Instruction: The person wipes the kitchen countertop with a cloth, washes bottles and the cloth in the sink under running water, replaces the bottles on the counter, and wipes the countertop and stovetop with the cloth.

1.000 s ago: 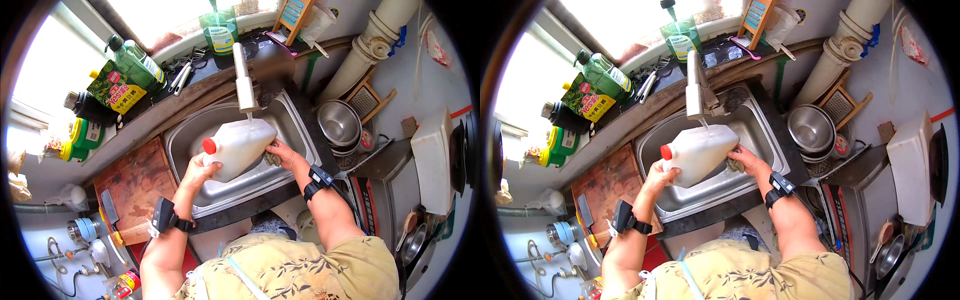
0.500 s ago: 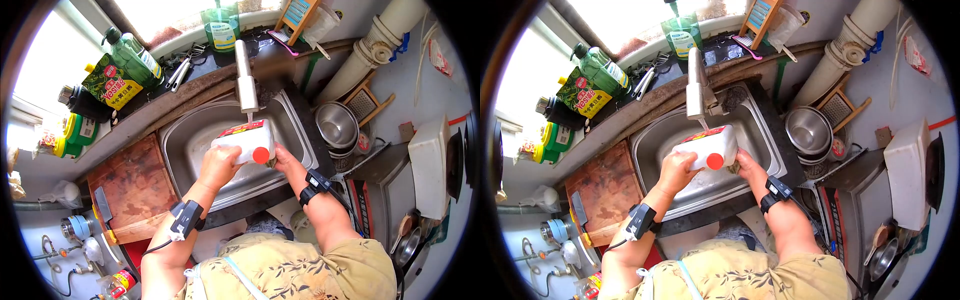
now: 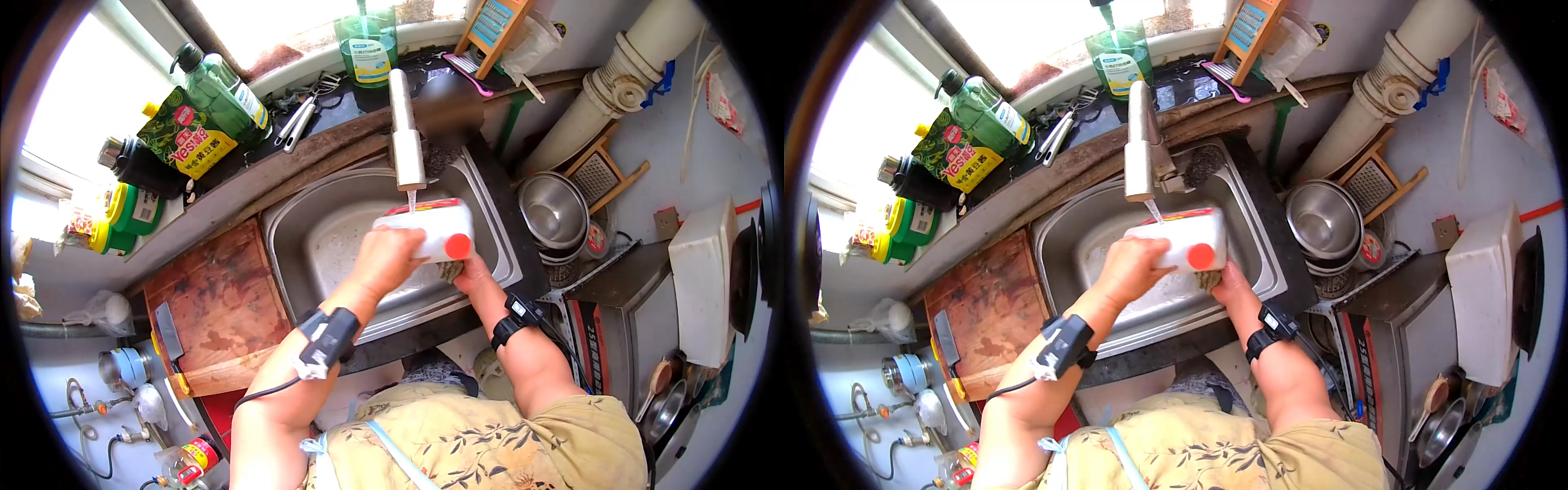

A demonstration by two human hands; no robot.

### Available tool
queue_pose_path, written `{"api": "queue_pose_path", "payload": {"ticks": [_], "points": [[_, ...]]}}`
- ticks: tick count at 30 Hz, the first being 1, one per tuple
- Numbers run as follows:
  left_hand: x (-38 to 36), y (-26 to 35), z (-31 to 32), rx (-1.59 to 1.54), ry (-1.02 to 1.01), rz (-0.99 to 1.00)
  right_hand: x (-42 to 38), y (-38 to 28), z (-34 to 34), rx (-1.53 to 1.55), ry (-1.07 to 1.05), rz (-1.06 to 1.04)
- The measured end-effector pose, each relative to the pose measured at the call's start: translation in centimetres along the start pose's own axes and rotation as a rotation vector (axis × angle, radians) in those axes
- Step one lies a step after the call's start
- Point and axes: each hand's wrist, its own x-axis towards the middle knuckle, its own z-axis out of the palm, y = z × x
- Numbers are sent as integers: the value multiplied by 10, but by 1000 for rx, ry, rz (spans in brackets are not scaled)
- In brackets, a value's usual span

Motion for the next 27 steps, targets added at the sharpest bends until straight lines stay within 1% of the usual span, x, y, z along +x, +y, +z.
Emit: {"api": "queue_pose_path", "payload": {"ticks": [1, 3, 4, 5, 6, 7, 9, 10, 11, 12, 13, 15, 16, 17, 18, 21, 23, 25, 27], "points": [[-5, -3, -2, 0, -1, -2, 2, 0, 2, -11, 110, 28], [-21, -9, -8, -124, -26, -325, 7, 3, 2, -150, 8, -23], [-32, -18, -4, -234, 31, -407, 12, 5, -3, -151, 8, -21], [-45, -31, 5, -346, 88, -489, 19, 8, -8, -191, -37, 40], [-56, -47, 12, -570, 129, -599, 24, 9, -10, -231, -83, 100], [-64, -51, 4, -742, 183, -664, 23, 7, -1, -231, -83, 103], [-90, -61, -2, -951, 308, -769, 25, 3, 22, -270, -109, 82], [-101, -62, -7, -1027, 352, -864, 28, 0, 32, -341, -57, 59], [-112, -62, -12, -1102, 397, -958, 35, -3, 37, -342, -62, 71], [-123, -66, -9, -1170, 474, -971, 43, -7, 42, -432, 13, 2], [-134, -68, -14, -1228, 494, -991, 51, -10, 46, -522, 88, -68], [-151, -65, -22, -1357, 558, -1033, 62, -20, 54, -628, 68, -105], [-161, -66, -23, -1353, 572, -1038, 67, -24, 62, -602, 7, -120], [-171, -66, -23, -1446, 638, -1052, 69, -28, 68, -582, -1, -121], [-179, -65, -24, -1539, 706, -1062, 69, -32, 77, -598, 22, -134], [-191, -54, -36, -1577, 792, -1054, 83, -48, 85, -685, 87, -112], [-199, -48, -43, -1587, 817, -1041, 95, -56, 84, -703, 153, -84], [-205, -43, -48, -1597, 825, -1014, 90, -62, 100, -673, 230, -129], [-212, -38, -50, -1550, 829, -1007, 96, -66, 101, -540, 46, -108]]}}
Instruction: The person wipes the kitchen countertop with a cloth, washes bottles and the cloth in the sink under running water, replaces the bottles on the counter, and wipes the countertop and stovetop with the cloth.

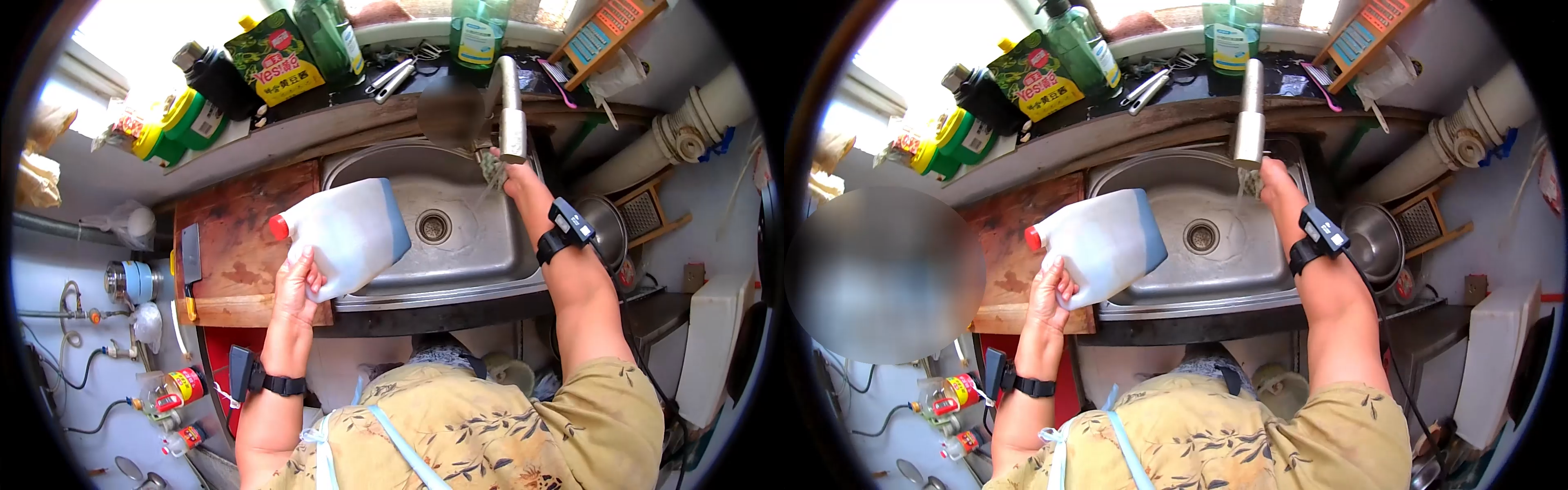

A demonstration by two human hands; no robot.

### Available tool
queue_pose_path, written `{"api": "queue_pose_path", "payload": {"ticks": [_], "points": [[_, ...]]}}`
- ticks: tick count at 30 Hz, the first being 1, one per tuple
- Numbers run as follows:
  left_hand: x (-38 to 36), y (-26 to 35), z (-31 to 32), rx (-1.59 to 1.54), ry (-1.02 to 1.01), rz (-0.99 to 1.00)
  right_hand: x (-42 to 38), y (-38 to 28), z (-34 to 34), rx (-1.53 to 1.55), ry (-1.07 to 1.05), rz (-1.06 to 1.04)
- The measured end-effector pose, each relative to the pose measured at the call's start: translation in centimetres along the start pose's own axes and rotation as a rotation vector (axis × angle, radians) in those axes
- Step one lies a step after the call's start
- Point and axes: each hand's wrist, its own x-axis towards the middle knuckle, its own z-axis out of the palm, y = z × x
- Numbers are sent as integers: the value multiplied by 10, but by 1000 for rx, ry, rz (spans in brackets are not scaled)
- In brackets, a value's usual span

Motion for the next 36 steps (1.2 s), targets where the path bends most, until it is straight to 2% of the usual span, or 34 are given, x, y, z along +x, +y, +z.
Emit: {"api": "queue_pose_path", "payload": {"ticks": [1, 2, 4, 5, 6, 7, 8, 9, 11, 13, 15, 16, 19, 22, 24, 25, 29, 31, 33, 36], "points": [[-4, 1, -3, 40, -4, 21, 2, 7, -6, 109, -77, -88], [-11, 2, -3, 24, 20, 41, 11, 7, -9, 58, -60, 13], [-23, 4, 0, 129, 108, 57, 2, 28, -24, 298, -71, 74], [-31, 1, -8, 131, 100, 86, -24, 38, -13, 374, -160, 124], [-37, -4, -18, 135, 93, 114, -56, 51, 1, 437, -67, 174], [-45, -6, -25, 99, 82, 113, -76, 76, -7, 510, -61, 276], [-55, -8, -32, 58, 79, 122, -97, 103, -9, 442, -124, 305], [-66, -11, -38, 55, 95, 138, -121, 125, -2, 485, -46, 381], [-86, -16, -45, 29, 119, 149, -139, 159, -3, 536, -73, 478], [-102, -15, -52, -8, 146, 163, -120, 165, 2, 550, -152, 615], [-118, -11, -62, -27, 160, 168, -107, 159, 12, 426, -287, 500], [-127, -11, -69, -47, 185, 188, -95, 155, 16, 401, -311, 516], [-153, -10, -87, -108, 228, 223, -68, 144, 21, 253, -176, 352], [-183, -7, -116, -137, 295, 265, -86, 142, 29, 229, -111, 460], [-207, -7, -141, -156, 338, 295, -118, 147, 33, 17, -151, 217], [-220, -7, -154, -162, 369, 316, -118, 150, 27, -63, -177, 169], [-278, -9, -214, -175, 567, 336, -121, 150, 6, -202, -77, 145], [-312, -12, -248, -185, 652, 338, -112, 145, -3, -242, 155, 254], [-343, -12, -279, -173, 787, 317, -88, 136, -29, -313, 109, 216], [-379, -20, -339, -161, 910, 340, -123, 133, 4, -414, 66, 130]]}}
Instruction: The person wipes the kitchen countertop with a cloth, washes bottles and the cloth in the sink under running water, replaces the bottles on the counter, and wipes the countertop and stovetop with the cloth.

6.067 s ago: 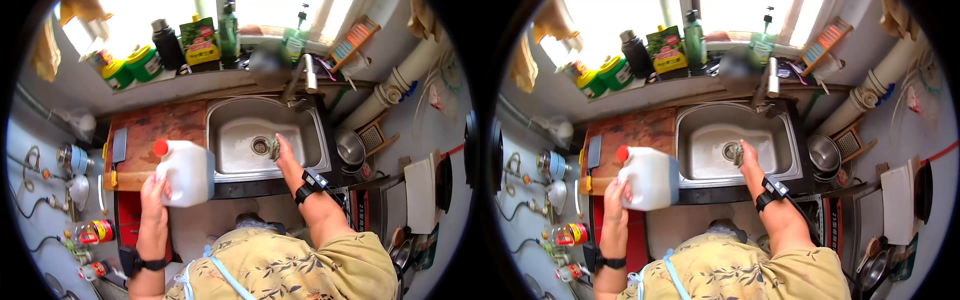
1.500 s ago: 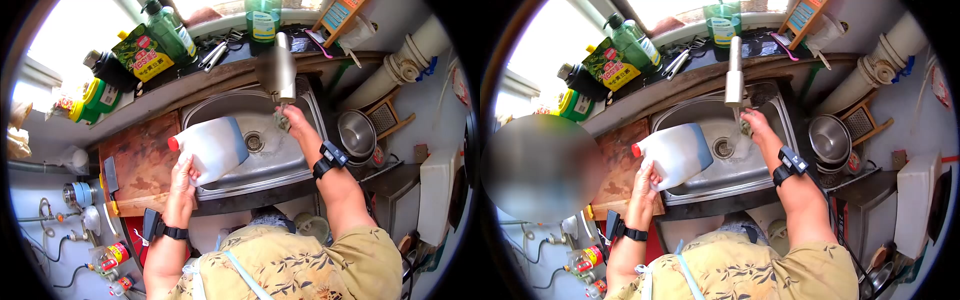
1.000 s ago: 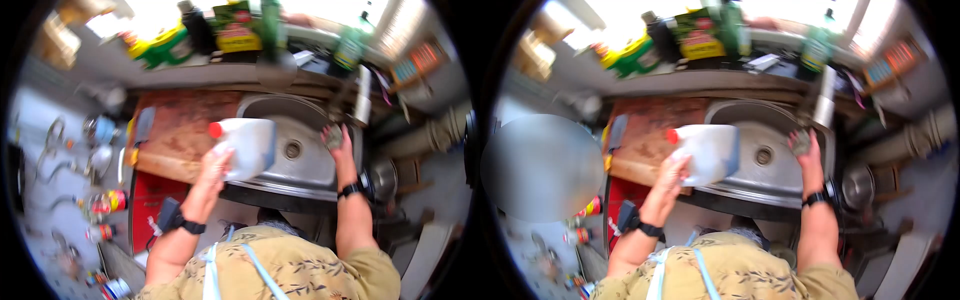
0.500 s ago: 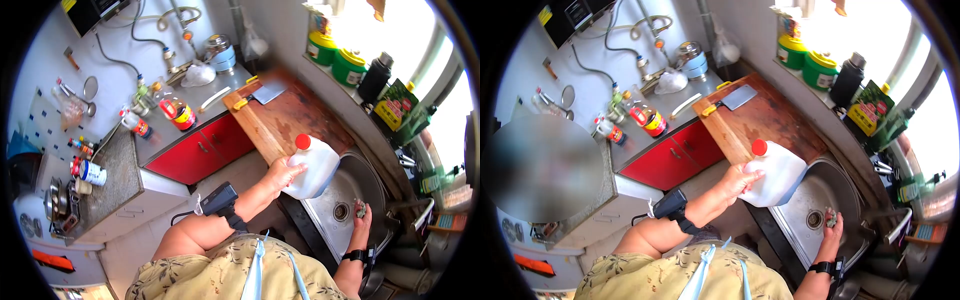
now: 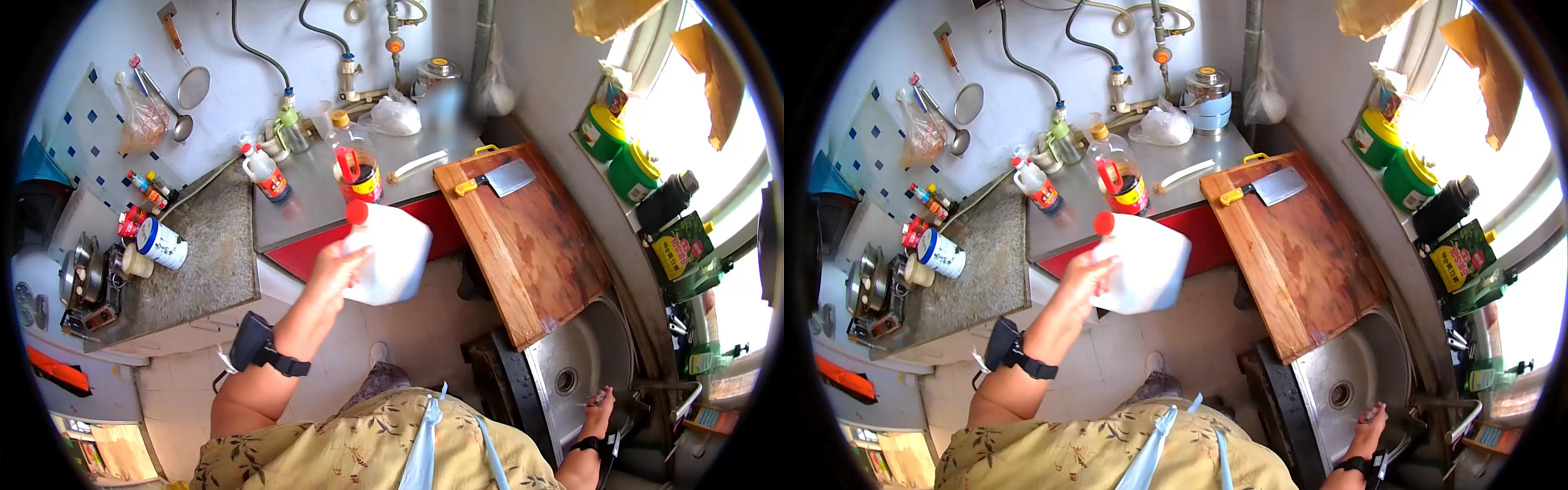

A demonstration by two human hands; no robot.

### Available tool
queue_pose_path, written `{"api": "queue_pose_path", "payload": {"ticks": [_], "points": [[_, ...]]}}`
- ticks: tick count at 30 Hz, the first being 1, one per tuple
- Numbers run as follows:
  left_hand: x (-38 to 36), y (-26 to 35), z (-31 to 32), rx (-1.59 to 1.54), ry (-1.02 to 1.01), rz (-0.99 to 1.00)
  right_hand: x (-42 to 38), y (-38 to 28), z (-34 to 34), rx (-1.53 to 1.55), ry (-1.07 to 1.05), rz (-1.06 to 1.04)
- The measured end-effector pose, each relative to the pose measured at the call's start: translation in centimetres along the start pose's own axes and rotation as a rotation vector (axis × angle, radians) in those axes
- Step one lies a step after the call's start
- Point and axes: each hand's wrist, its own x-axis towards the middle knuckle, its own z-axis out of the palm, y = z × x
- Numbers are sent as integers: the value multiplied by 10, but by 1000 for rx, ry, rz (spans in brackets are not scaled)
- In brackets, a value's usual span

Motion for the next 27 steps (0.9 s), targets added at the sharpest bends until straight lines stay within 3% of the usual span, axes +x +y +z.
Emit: {"api": "queue_pose_path", "payload": {"ticks": [3, 6, 8, 10, 12, 14, 16, 21, 23, 27], "points": [[28, 11, -56, 34, 133, 38, -38, -3, 39, -30, 51, -51], [64, 24, -105, 29, 170, 72, -38, 9, 63, -82, -37, -176], [90, 32, -128, 32, 190, 108, -50, 17, 91, -191, 73, -340], [119, 40, -148, -48, 223, 112, -76, 25, 119, -187, 77, -286], [153, 45, -161, -44, 216, 134, -91, 35, 139, -71, -192, -63], [186, 47, -171, -46, 195, 160, -108, 50, 140, -234, -291, -168], [214, 52, -175, -53, 161, 171, -103, 63, 150, 76, -143, -71], [278, 45, -182, -107, 162, 114, -94, 78, 160, 163, -208, -25], [300, 41, -185, -180, 142, 92, -117, 81, 175, 186, -73, -8], [316, 53, -174, -214, 89, 66, -129, 89, 182, 168, -93, -15]]}}
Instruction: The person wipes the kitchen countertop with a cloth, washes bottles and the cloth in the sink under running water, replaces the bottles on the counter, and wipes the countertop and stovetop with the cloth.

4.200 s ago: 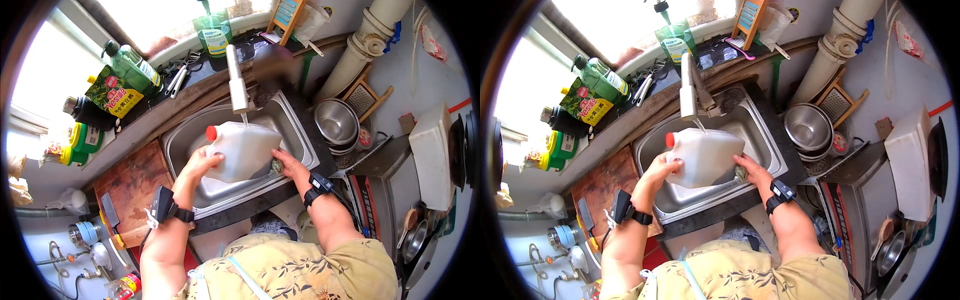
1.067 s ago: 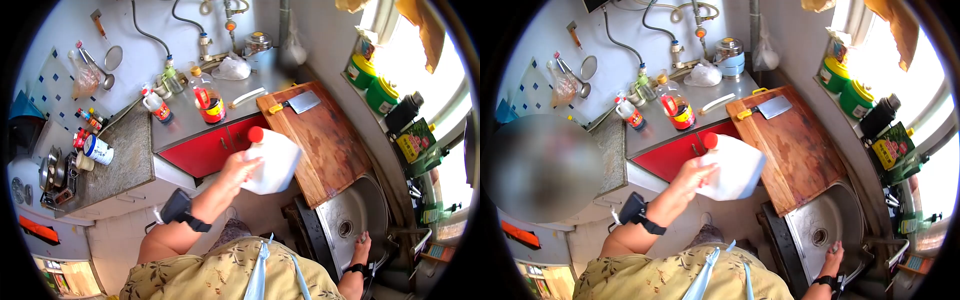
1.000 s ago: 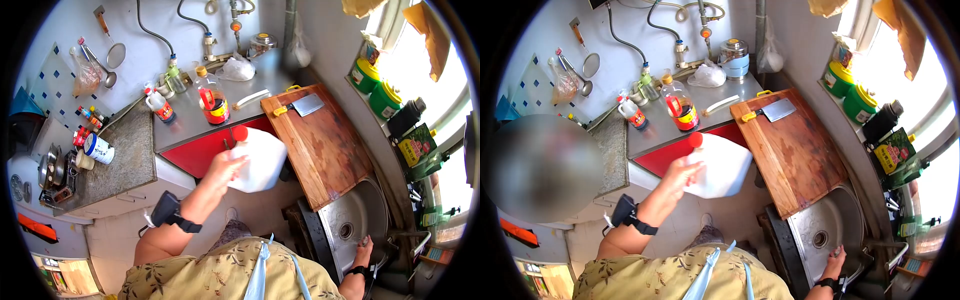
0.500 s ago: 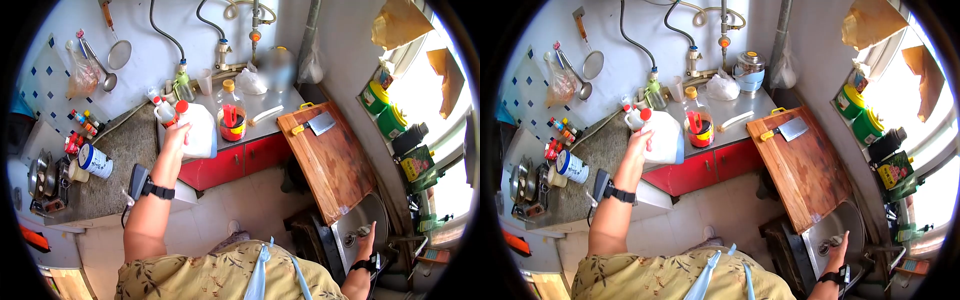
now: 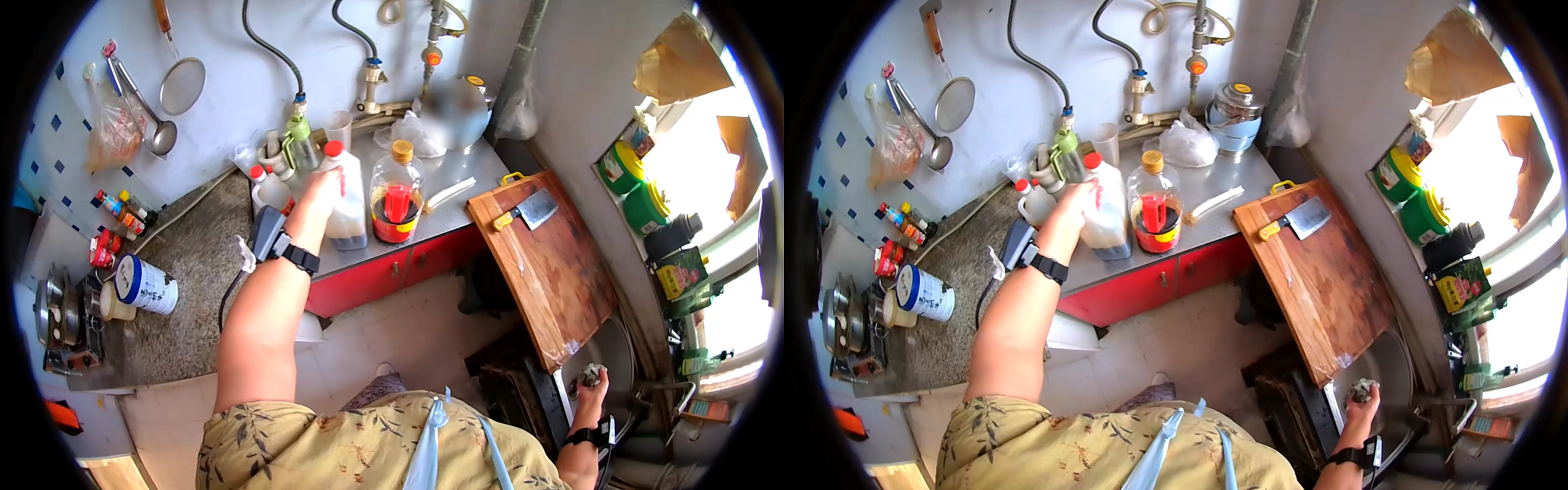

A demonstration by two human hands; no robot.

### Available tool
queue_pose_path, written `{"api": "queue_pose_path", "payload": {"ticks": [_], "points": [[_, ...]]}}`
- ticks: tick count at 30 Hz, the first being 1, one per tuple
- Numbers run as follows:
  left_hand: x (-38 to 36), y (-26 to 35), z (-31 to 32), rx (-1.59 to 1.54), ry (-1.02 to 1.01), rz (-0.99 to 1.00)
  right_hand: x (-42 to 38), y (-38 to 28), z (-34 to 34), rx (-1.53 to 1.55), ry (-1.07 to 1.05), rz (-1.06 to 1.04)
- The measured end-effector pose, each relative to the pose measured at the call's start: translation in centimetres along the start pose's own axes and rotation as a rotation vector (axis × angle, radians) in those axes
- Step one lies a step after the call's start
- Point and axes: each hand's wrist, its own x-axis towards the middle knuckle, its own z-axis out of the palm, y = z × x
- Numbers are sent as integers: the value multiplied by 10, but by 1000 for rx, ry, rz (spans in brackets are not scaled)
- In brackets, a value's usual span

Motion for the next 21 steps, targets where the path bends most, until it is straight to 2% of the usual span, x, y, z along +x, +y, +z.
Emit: {"api": "queue_pose_path", "payload": {"ticks": [1, 5, 7, 8, 10, 13, 14, 16, 21], "points": [[-1, 2, -2, 24, -95, 39, -2, 4, 8, -2, 7, -14], [-14, 1, -19, 134, -97, 15, 7, 15, 21, 53, -36, -42], [-18, 0, -42, 456, 154, 392, 1, 20, 34, 53, -21, -41], [-19, 4, -60, 667, 373, 676, -6, 23, 42, 46, -3, -22], [-18, 6, -98, 794, 774, 702, -11, 26, 50, 40, 18, -3], [-3, -7, -127, 925, 1008, 456, -7, 31, 52, 13, -36, 12], [7, -12, -139, 927, 1005, 457, -3, 33, 53, 32, -67, 38], [21, -18, -159, 876, 590, 459, 2, 37, 58, 55, -115, 61], [10, -20, -161, 855, 473, 527, -13, 37, 77, 54, -135, 63]]}}
